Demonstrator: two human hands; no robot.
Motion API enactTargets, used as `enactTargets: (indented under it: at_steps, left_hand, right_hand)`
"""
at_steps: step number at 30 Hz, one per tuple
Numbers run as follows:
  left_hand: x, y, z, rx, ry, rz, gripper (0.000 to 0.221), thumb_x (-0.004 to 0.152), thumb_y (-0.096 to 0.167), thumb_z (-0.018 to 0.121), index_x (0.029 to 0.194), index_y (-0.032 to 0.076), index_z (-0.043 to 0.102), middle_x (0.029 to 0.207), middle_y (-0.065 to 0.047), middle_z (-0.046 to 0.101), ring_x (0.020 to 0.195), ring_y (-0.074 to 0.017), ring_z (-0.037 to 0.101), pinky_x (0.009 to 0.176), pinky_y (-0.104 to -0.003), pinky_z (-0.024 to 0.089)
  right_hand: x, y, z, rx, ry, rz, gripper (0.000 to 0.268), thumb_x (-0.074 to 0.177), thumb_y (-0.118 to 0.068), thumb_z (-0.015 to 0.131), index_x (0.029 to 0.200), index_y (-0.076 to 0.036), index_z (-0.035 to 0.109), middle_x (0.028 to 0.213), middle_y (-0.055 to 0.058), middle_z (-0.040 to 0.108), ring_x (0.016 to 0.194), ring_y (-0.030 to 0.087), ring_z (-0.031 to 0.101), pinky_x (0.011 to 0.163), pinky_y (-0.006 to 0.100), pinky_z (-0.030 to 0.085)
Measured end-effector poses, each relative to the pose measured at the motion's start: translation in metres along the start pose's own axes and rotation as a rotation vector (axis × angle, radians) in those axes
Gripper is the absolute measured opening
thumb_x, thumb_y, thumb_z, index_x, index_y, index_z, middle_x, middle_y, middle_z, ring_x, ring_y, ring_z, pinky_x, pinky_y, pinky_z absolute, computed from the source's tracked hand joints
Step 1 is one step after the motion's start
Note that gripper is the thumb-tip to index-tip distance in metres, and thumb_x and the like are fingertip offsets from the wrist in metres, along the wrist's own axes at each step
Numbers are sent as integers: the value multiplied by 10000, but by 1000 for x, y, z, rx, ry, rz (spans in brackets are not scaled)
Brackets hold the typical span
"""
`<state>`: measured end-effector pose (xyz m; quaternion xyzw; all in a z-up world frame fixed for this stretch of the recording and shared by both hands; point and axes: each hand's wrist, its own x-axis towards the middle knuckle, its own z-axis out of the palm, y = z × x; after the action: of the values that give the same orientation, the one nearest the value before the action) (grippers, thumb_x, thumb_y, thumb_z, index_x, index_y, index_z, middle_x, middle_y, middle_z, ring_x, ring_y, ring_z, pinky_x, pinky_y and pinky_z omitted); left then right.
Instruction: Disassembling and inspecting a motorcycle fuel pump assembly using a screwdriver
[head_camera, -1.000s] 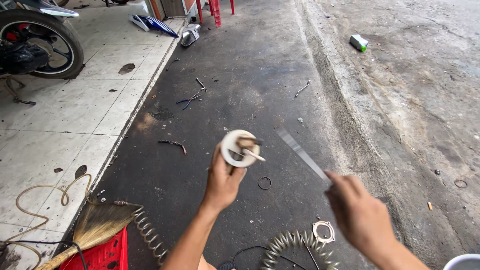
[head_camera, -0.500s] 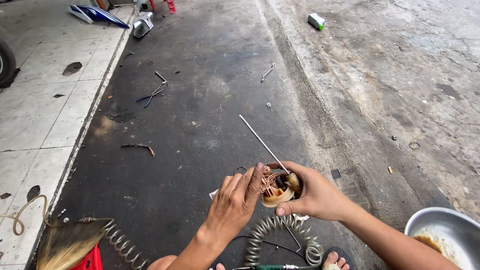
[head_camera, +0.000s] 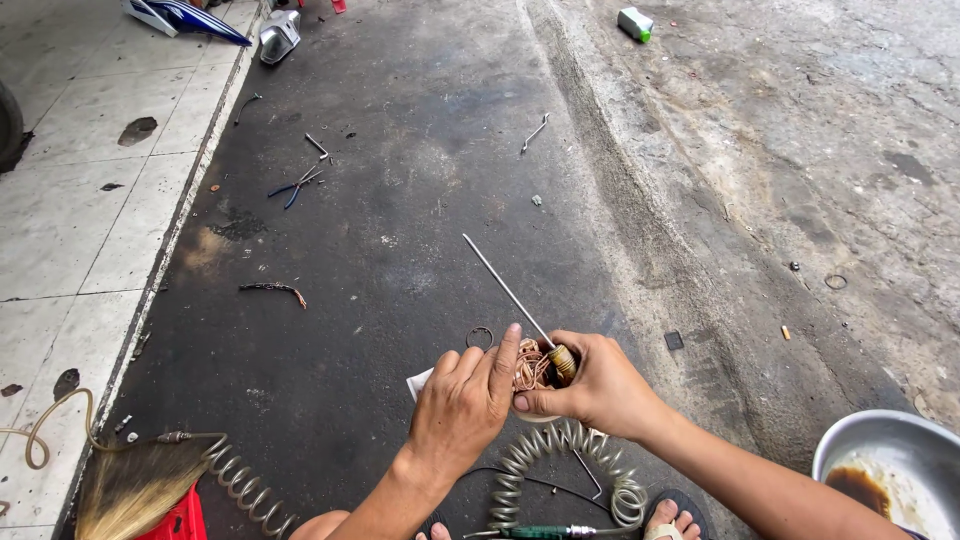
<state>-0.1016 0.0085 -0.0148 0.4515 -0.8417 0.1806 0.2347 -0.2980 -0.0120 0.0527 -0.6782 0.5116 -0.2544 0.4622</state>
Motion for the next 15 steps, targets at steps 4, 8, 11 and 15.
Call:
enactTargets:
  at_steps: [4,8,11,15]
  left_hand:
    - [5,-7,-7,-31,-15,102,595,834,53,749,1389,-39,554,872,-56,676,641,-109,481,592,-276,386]
    - [1,-7,-6,-10,1,92,604,827,51,751,1396,-35,566,912,-49,698,619,-103,461,573,-267,370]
    - [-3,-8,0,40,40,-2,583,850,46,742,1394,-46,556,803,-61,698,558,-105,443,501,-254,344]
    - [4,-2,-5,-51,-11,-80,554,844,70,731,1367,-29,578,762,-46,634,587,-122,472,572,-300,379]
  right_hand:
    - [4,11,0,232,-66,37,284,624,2,933,864,10,783,703,93,797,563,127,667,505,235,535]
    - [4,17,4,186,0,-20,281,610,-51,930,845,0,784,706,61,790,578,106,648,538,239,547]
    - [8,20,0,162,31,83,307,681,-53,913,944,-41,755,768,75,787,620,160,755,571,256,661]
    - [5,17,-7,222,37,90,364,631,-86,949,947,-14,783,774,97,835,616,141,733,546,253,589]
